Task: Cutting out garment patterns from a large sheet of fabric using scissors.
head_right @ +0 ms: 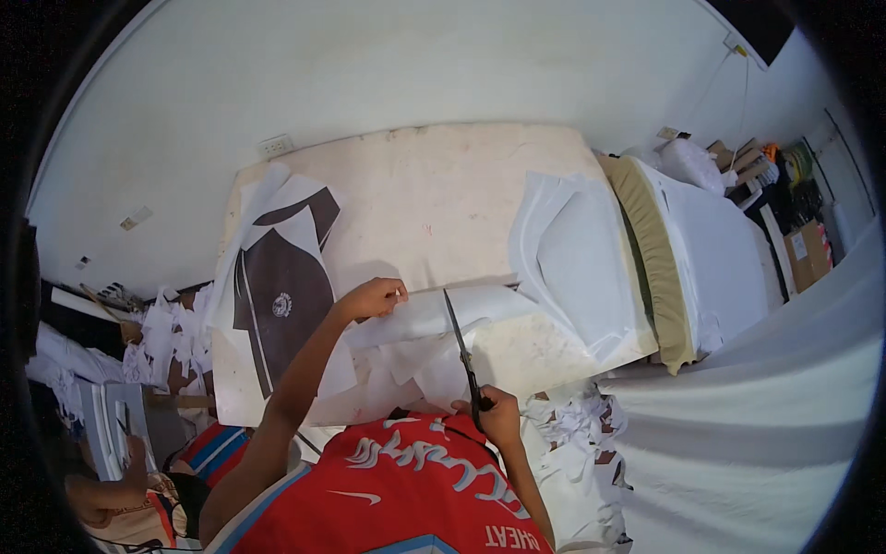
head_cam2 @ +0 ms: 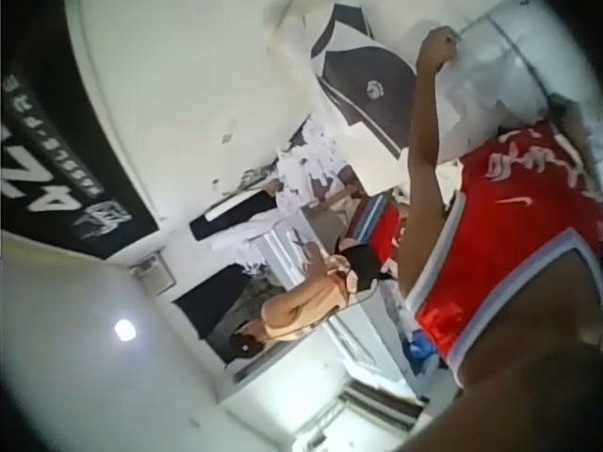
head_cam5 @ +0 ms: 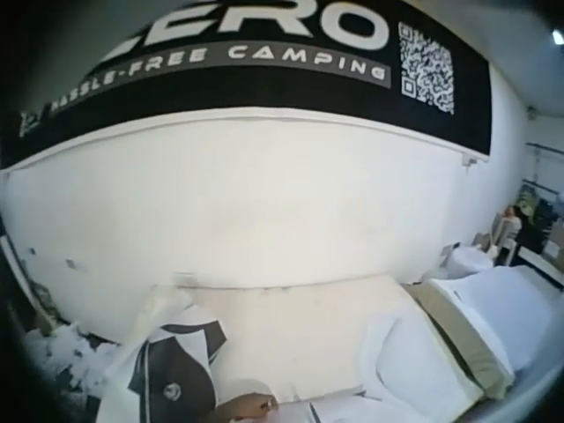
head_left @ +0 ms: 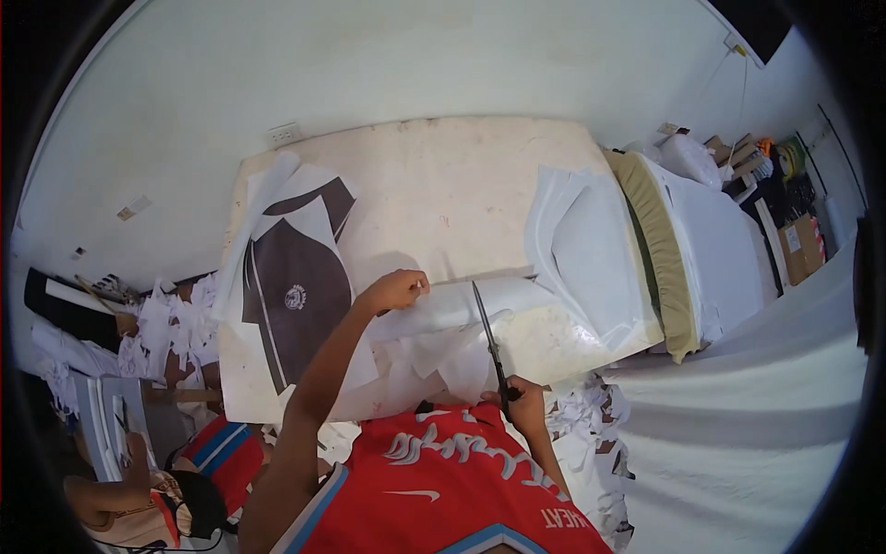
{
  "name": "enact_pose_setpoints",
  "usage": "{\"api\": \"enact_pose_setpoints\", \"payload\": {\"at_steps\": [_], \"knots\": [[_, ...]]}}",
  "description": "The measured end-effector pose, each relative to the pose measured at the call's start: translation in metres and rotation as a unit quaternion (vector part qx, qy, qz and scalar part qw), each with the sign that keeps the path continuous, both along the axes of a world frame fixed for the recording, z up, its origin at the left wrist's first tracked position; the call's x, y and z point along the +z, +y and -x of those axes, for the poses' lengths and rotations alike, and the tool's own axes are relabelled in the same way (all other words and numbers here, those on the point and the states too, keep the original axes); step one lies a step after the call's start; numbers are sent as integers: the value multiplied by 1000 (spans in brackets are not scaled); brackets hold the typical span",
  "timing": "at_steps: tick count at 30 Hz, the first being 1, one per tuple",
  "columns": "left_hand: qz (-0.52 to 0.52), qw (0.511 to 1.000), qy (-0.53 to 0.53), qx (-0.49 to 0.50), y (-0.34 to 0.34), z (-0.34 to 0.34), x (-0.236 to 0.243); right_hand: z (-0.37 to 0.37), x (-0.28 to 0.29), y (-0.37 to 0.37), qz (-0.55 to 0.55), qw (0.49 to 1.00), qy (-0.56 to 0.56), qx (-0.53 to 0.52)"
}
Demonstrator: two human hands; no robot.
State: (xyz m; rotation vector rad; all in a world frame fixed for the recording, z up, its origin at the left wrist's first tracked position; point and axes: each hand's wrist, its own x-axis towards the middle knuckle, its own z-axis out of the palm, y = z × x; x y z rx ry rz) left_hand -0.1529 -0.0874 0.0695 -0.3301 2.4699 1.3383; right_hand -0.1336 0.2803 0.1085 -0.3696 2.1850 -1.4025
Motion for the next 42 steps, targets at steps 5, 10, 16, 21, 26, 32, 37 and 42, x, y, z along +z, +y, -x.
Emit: {"api": "enact_pose_setpoints", "payload": {"at_steps": [5,10,16,21,26,32,37,42], "knots": [[-44,995,-32,-86,15,-20,-18,-1,-27,3,-54,993,79,74],[33,991,129,25,41,-37,-33,-6,-44,3,-105,963,206,136],[209,895,379,-110,142,-74,14,-29,-32,66,-11,991,135,22],[409,862,205,-218,225,-89,-34,-7,16,83,-18,971,199,-135],[-200,881,59,-426,276,-55,-8,11,54,80,-2,962,217,-165],[-68,947,312,-28,175,-59,29,3,54,81,33,966,193,-169],[-97,956,93,260,78,-119,-29,-2,18,67,-39,983,170,-65],[145,964,180,131,102,-113,-46,-5,1,29,-2,990,134,-34]]}}
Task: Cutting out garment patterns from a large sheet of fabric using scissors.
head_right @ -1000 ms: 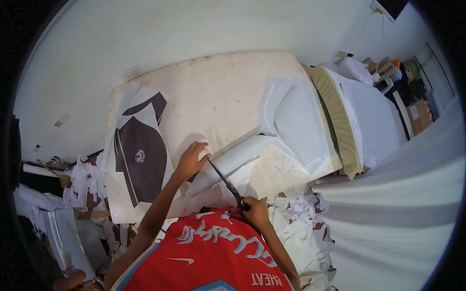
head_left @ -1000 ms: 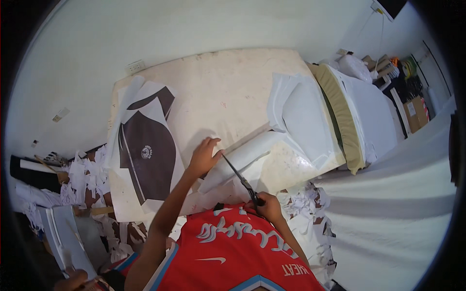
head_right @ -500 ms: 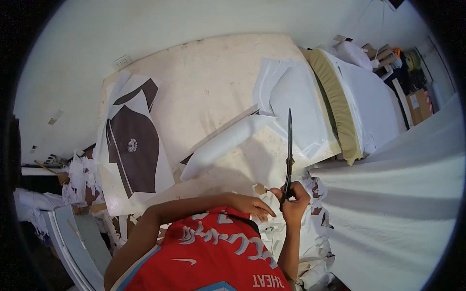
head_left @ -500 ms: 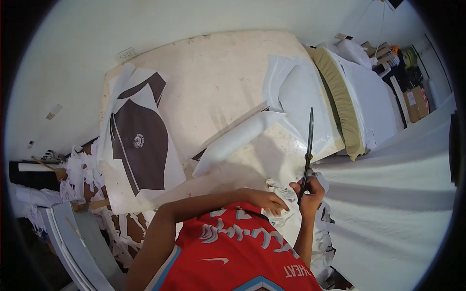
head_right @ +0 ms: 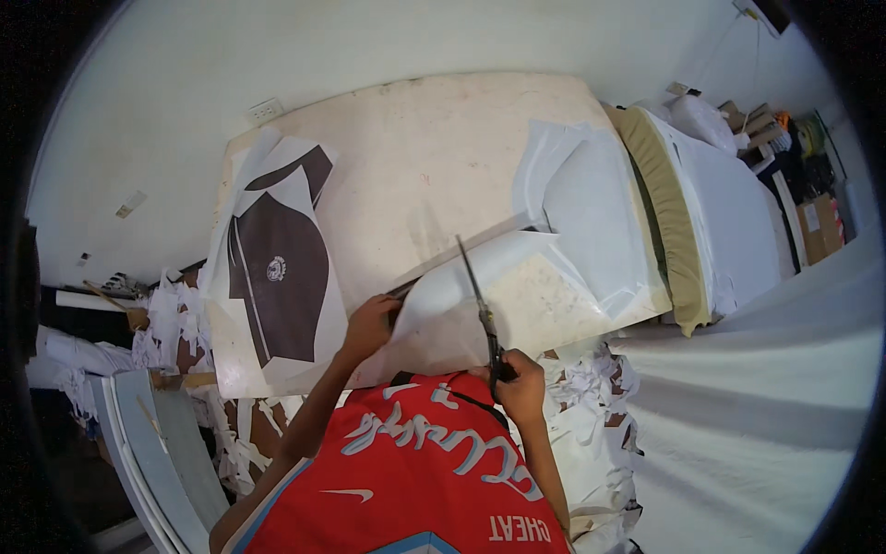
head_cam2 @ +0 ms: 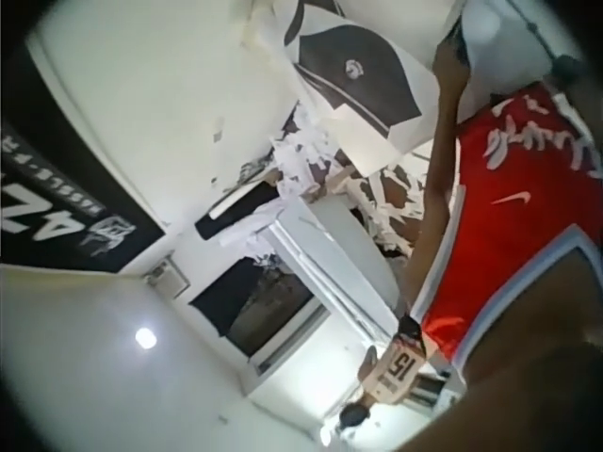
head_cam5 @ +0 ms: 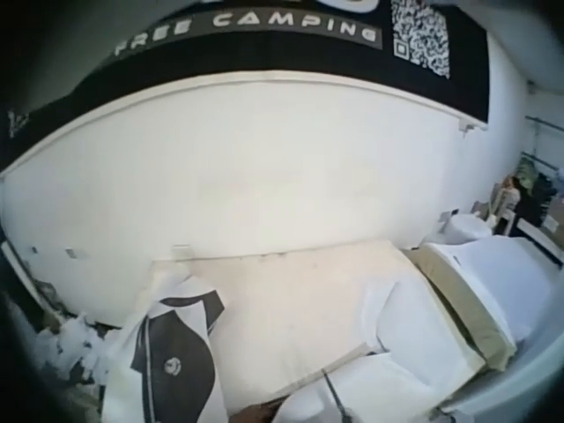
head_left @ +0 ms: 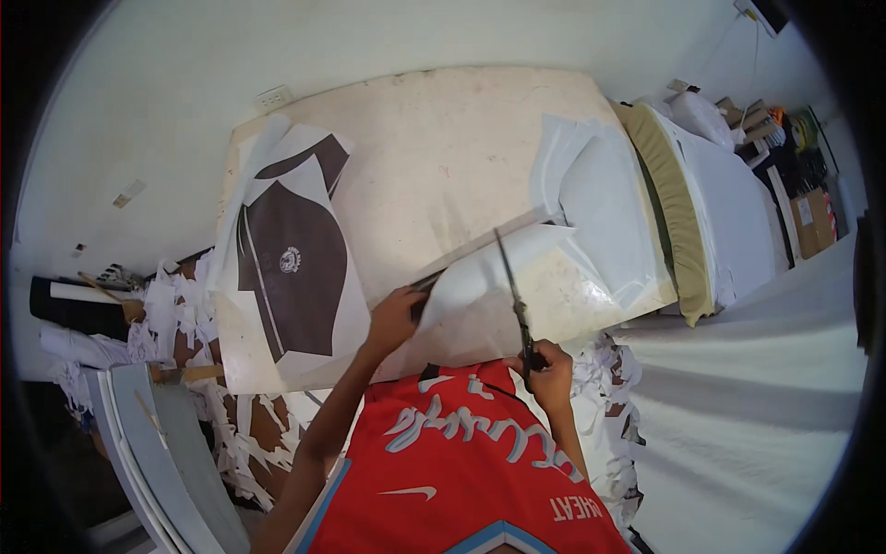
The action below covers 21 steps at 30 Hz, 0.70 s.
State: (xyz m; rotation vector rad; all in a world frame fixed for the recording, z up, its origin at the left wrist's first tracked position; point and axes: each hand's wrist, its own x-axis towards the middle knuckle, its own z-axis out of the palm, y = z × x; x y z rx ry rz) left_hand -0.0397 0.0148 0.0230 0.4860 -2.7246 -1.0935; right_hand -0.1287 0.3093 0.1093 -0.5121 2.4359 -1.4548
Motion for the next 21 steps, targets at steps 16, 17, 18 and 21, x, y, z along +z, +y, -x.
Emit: {"api": "enact_pose_setpoints", "payload": {"at_steps": [16,17,18,21], "knots": [[60,994,-4,-90,-42,65,-18,-11,-33,9,-130,915,-335,185],[0,991,-5,-135,-49,64,-17,-12,-40,10,-130,912,-343,183],[1,991,-8,-134,-47,59,-18,-13,-48,12,-129,909,-351,182],[-6,982,-50,-183,-51,64,1,-10,-52,0,-121,912,-336,202]]}}
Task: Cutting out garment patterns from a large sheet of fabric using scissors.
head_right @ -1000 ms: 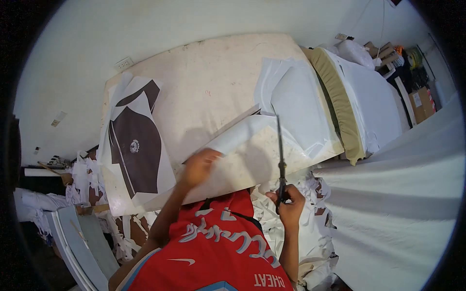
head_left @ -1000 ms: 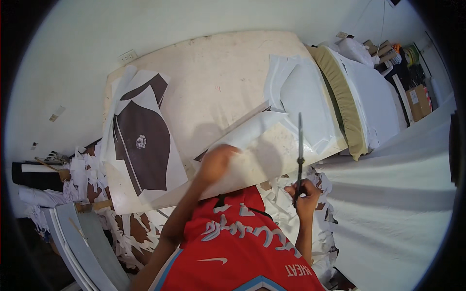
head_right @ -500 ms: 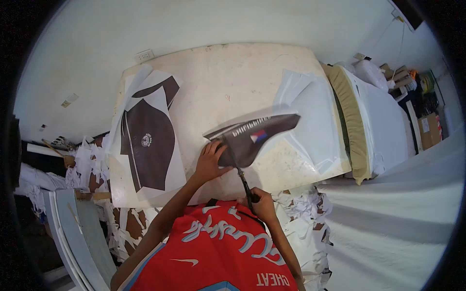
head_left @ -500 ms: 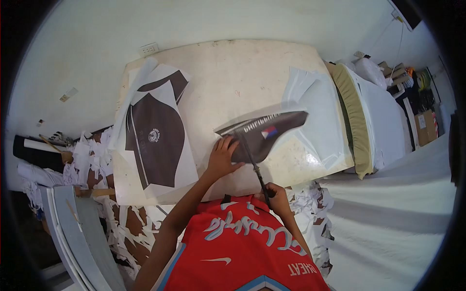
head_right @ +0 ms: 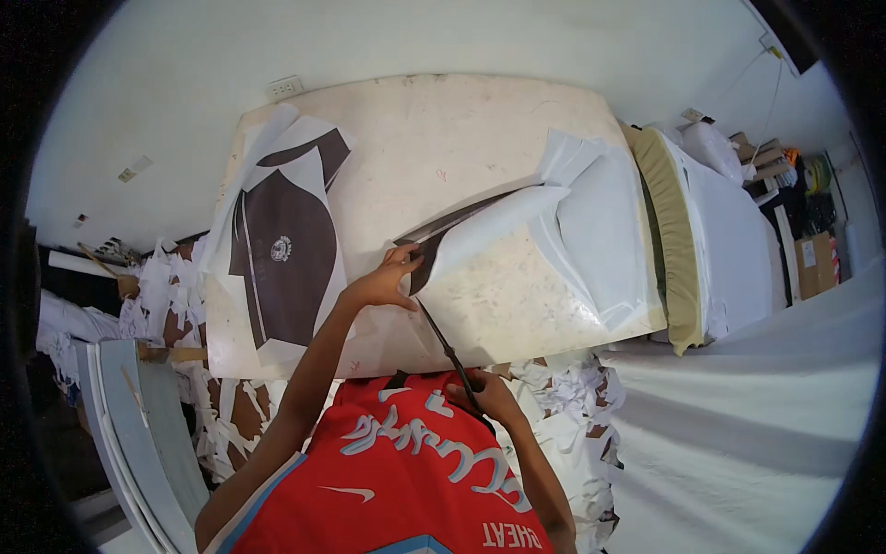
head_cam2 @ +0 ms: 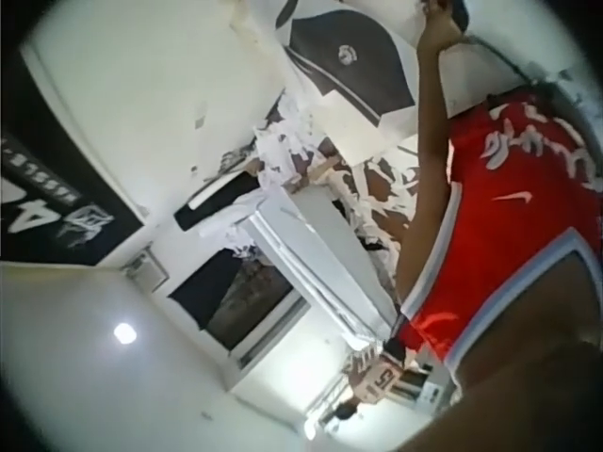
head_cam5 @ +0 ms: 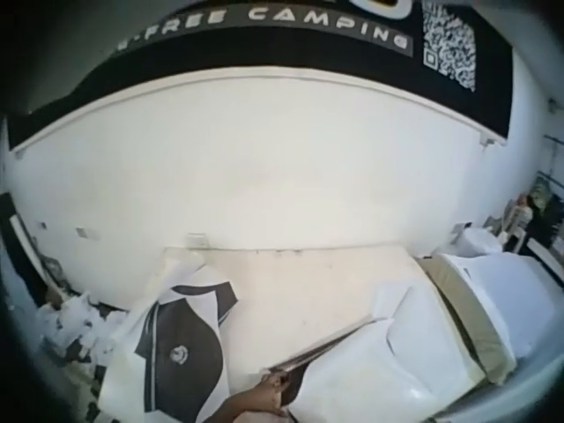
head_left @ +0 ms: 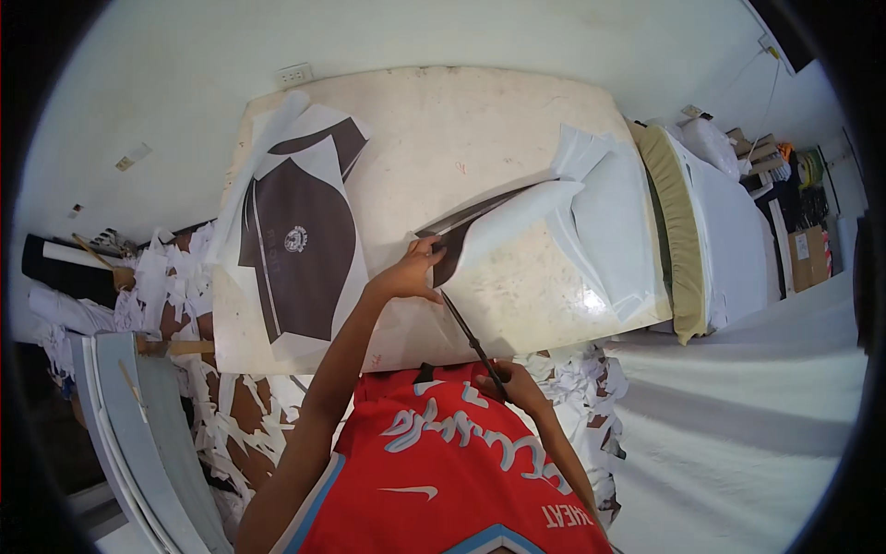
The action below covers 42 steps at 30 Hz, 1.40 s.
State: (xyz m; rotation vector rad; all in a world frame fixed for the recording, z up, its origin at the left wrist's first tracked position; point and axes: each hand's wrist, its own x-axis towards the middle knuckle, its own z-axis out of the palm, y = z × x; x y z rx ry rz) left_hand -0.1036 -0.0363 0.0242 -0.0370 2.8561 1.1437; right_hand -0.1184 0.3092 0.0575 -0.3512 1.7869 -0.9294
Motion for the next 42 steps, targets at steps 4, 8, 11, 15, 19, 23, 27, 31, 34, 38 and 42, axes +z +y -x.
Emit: {"api": "enact_pose_setpoints", "payload": {"at_steps": [4,8,11,15,19,23,27,31,34,38,42], "knots": [[-82,996,-23,22,-20,-3,-17,1,-3,-16,16,997,63,27],[21,998,28,45,3,-8,-7,-3,-3,-21,-10,995,94,13],[93,993,45,58,17,-12,1,-8,13,-23,-40,997,63,2],[206,978,-22,36,31,-7,0,-10,5,-19,-14,997,73,-1],[195,980,41,23,28,-9,4,-4,10,-21,-11,998,56,-13],[206,978,41,11,25,-7,9,6,5,-26,-66,996,42,31],[200,979,44,-1,20,-7,8,5,-4,-29,5,996,84,2],[155,987,50,14,19,-7,9,1,-16,-29,-9,994,109,-8],[152,987,39,18,20,-6,8,1,-8,-30,-4,995,95,-20],[52,991,97,71,21,-10,-11,0,-15,-27,0,997,77,-27],[79,937,163,299,52,-15,-26,0,-27,-20,3,994,104,-34]]}}
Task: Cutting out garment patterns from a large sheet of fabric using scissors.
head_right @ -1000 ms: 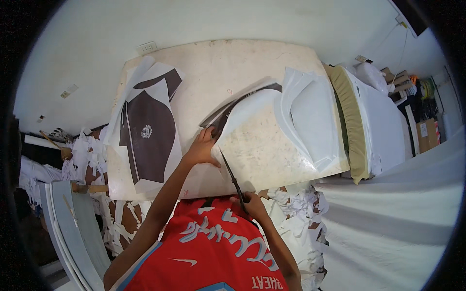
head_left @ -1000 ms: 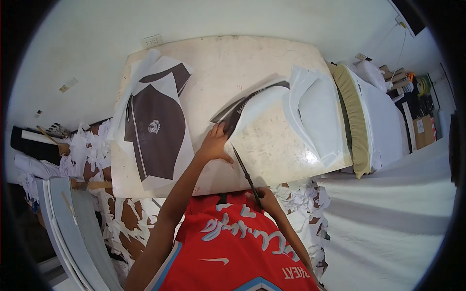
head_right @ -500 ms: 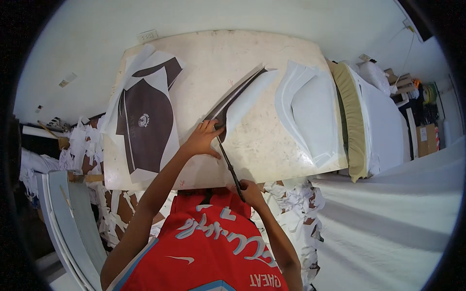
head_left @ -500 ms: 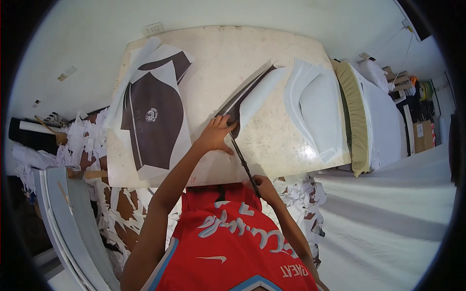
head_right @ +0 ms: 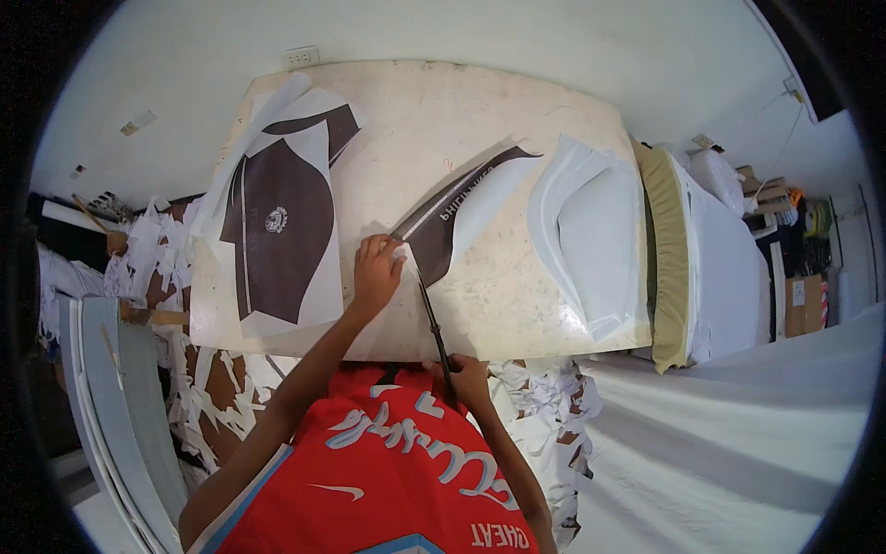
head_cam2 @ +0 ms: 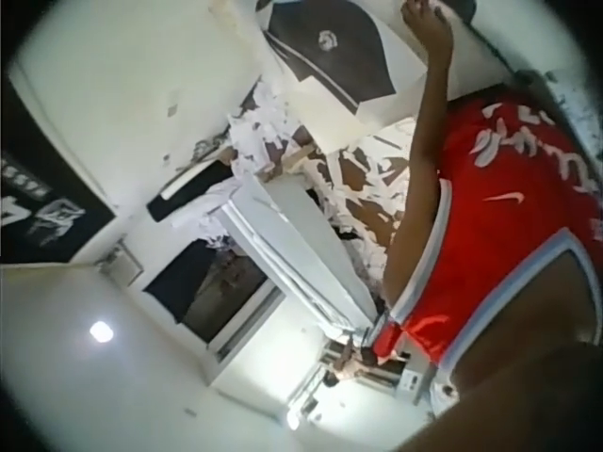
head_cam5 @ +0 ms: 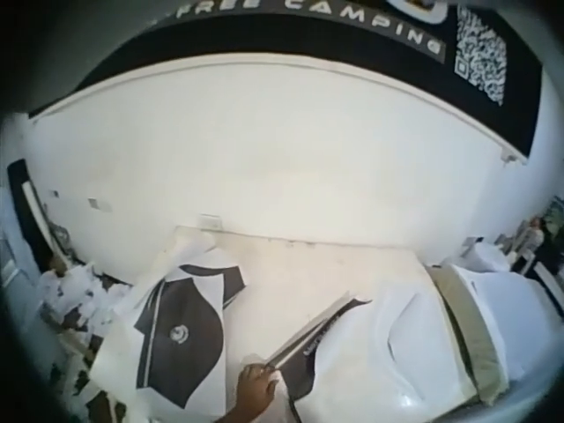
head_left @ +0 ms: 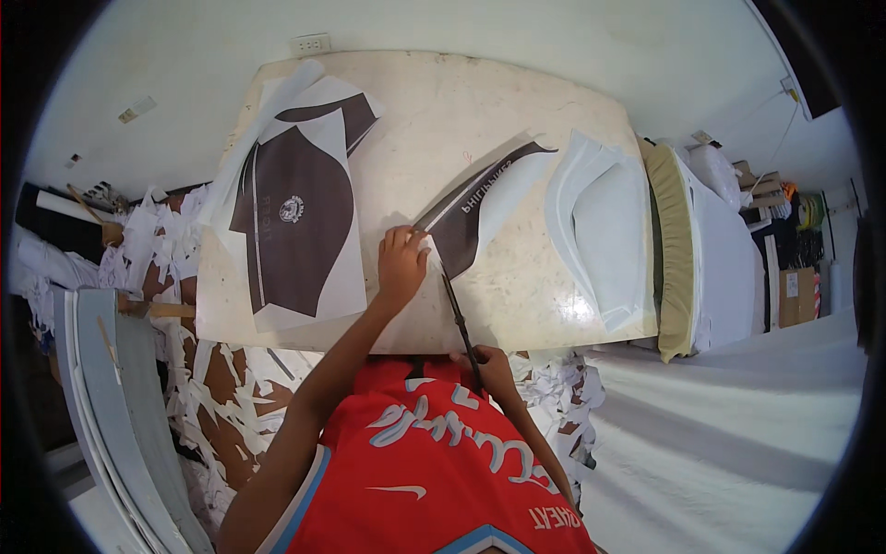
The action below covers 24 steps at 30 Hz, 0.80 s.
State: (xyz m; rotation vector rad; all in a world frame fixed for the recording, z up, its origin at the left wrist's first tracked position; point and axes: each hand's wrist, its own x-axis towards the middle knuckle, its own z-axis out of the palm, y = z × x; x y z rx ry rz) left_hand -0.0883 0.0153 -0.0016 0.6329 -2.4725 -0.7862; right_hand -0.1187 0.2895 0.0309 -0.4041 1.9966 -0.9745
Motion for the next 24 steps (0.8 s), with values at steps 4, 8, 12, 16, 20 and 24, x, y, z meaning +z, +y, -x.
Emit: {"api": "enact_pose_setpoints", "payload": {"at_steps": [4,8,12,16,20,24], "knots": [[56,994,13,94,20,-2,0,4,4,-3,-11,1000,-22,1],[24,992,24,120,21,0,0,7,10,-9,-23,999,-41,5],[2,992,30,123,21,5,2,11,1,-14,-13,999,-41,0],[-5,991,23,130,19,4,-2,19,20,-34,-11,997,-72,7],[-7,990,24,138,20,3,0,23,13,-32,-31,999,-13,42],[-25,985,38,166,25,12,2,27,16,-28,-28,999,-28,32]]}}
